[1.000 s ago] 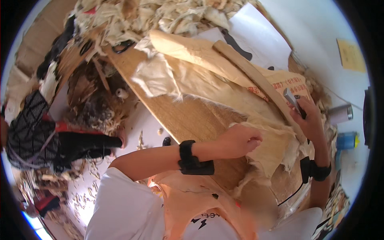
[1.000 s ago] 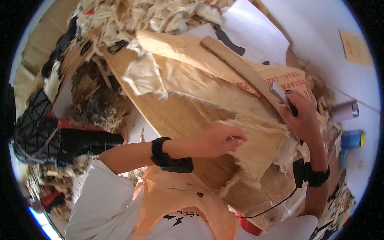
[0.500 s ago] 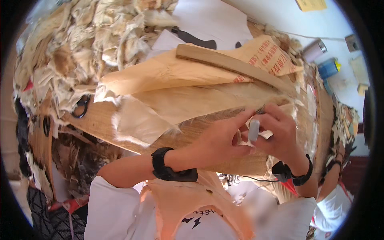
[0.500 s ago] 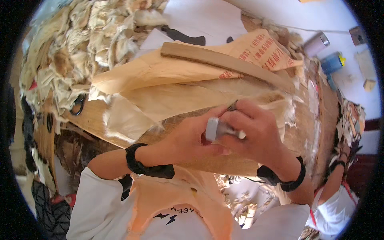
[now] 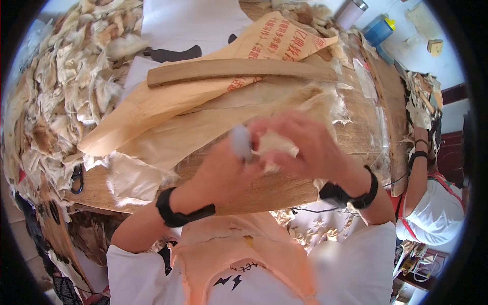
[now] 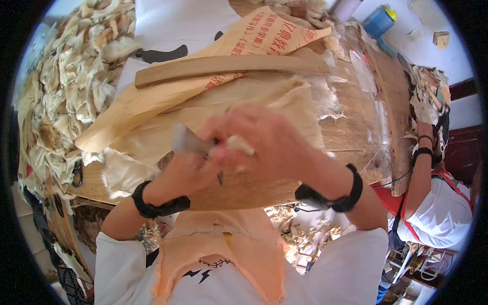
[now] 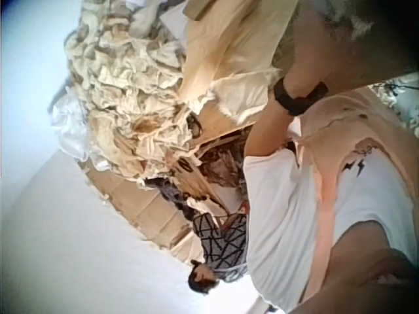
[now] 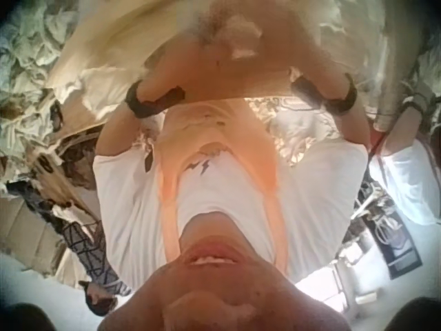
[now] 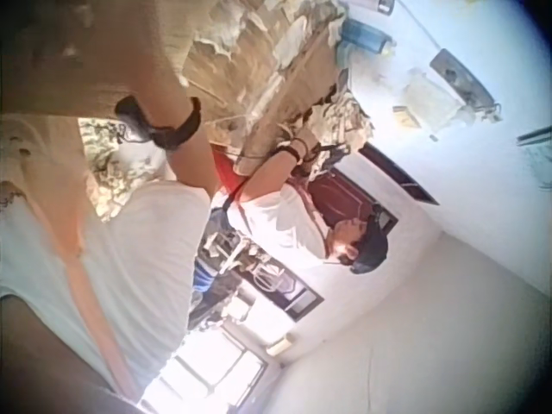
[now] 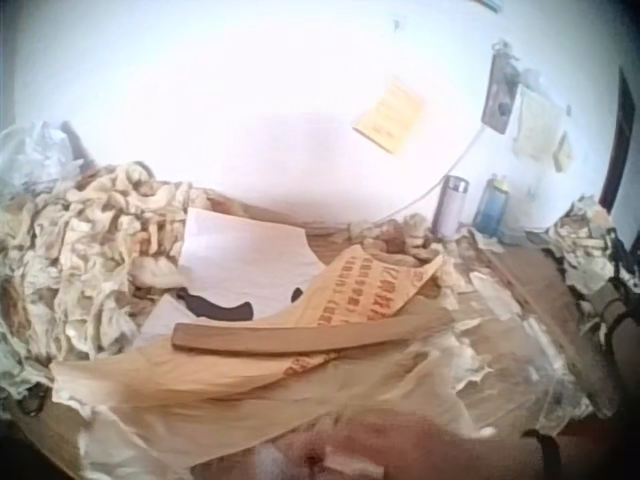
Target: Cutting and sewing together animal hides using a template and a hand knife.
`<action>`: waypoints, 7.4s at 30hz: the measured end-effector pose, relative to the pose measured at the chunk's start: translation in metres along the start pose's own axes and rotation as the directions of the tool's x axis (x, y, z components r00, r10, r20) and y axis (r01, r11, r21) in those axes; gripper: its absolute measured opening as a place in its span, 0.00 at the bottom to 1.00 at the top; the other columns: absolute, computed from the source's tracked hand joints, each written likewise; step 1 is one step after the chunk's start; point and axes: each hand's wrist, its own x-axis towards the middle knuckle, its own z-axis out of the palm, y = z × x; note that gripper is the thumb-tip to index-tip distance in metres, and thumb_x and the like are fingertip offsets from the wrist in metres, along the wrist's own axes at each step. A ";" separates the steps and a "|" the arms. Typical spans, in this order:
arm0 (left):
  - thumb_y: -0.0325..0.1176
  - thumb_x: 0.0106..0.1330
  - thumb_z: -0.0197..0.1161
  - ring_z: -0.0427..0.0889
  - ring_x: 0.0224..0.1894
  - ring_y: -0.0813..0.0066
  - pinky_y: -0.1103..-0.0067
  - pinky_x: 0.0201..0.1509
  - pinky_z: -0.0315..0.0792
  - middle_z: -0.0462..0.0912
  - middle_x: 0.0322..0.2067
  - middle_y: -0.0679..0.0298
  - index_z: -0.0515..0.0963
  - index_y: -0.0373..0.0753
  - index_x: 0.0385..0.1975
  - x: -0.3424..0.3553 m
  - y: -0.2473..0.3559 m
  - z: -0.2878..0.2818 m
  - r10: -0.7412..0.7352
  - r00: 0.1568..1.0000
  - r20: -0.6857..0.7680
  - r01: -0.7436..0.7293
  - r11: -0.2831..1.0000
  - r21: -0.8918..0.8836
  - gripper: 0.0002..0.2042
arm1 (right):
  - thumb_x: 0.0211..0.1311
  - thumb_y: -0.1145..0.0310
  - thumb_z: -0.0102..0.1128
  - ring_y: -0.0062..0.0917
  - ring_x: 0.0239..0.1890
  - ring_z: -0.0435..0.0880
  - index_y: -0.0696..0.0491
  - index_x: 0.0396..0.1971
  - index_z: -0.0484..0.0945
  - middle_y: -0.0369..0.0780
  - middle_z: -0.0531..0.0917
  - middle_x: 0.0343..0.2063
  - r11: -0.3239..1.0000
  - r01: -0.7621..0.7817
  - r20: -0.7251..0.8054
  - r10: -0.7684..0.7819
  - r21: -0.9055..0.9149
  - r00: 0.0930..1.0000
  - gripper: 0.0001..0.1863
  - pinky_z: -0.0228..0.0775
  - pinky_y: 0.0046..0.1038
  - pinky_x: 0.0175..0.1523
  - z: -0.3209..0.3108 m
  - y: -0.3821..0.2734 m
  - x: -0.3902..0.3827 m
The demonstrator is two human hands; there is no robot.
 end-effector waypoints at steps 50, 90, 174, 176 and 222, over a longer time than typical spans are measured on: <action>0.38 0.65 0.54 0.61 0.29 0.85 0.86 0.33 0.59 0.63 0.26 0.72 0.66 0.40 0.35 0.073 -0.058 -0.003 -0.299 0.943 0.145 0.322 0.930 -0.178 0.09 | 0.46 0.72 0.56 0.38 0.35 0.73 0.56 0.24 0.73 0.43 0.76 0.27 0.914 -0.246 0.067 0.282 -0.323 0.957 0.05 0.64 0.37 0.41 0.034 0.129 -0.018; 0.50 0.70 0.37 0.60 0.29 0.89 0.89 0.31 0.54 0.66 0.30 0.76 0.68 0.44 0.33 -0.113 0.002 -0.117 -0.289 0.830 -0.476 0.248 0.957 -0.149 0.18 | 0.59 0.70 0.49 0.35 0.49 0.73 0.58 0.46 0.72 0.45 0.74 0.48 0.863 -0.108 0.253 0.261 -0.494 0.932 0.15 0.67 0.32 0.50 0.020 0.068 -0.034; 0.47 0.53 0.65 0.70 0.27 0.75 0.79 0.30 0.66 0.70 0.28 0.64 0.66 0.39 0.36 -0.065 -0.076 -0.172 0.046 0.681 0.731 -0.114 0.993 0.044 0.22 | 0.56 0.68 0.59 0.11 0.24 0.75 0.58 0.36 0.79 0.33 0.78 0.26 -0.033 -0.438 0.233 0.882 0.899 0.411 0.11 0.71 0.14 0.28 0.205 -0.109 -0.005; 0.44 0.56 0.65 0.70 0.21 0.81 0.82 0.24 0.65 0.71 0.24 0.67 0.66 0.40 0.37 -0.064 -0.063 -0.171 -0.272 0.607 0.747 0.365 0.930 0.042 0.19 | 0.56 0.69 0.59 0.11 0.25 0.76 0.58 0.38 0.78 0.34 0.78 0.26 -0.069 -0.377 0.219 0.902 0.924 0.372 0.12 0.72 0.15 0.28 0.197 -0.109 -0.007; 0.37 0.59 0.60 0.78 0.23 0.73 0.78 0.28 0.71 0.79 0.28 0.57 0.72 0.32 0.43 0.046 0.032 0.089 -0.220 0.894 0.389 0.166 0.972 0.168 0.17 | 0.47 0.64 0.64 0.33 0.22 0.75 0.56 0.27 0.73 0.40 0.76 0.20 0.737 -0.654 -0.276 0.674 0.173 0.686 0.13 0.66 0.31 0.29 -0.060 0.012 -0.136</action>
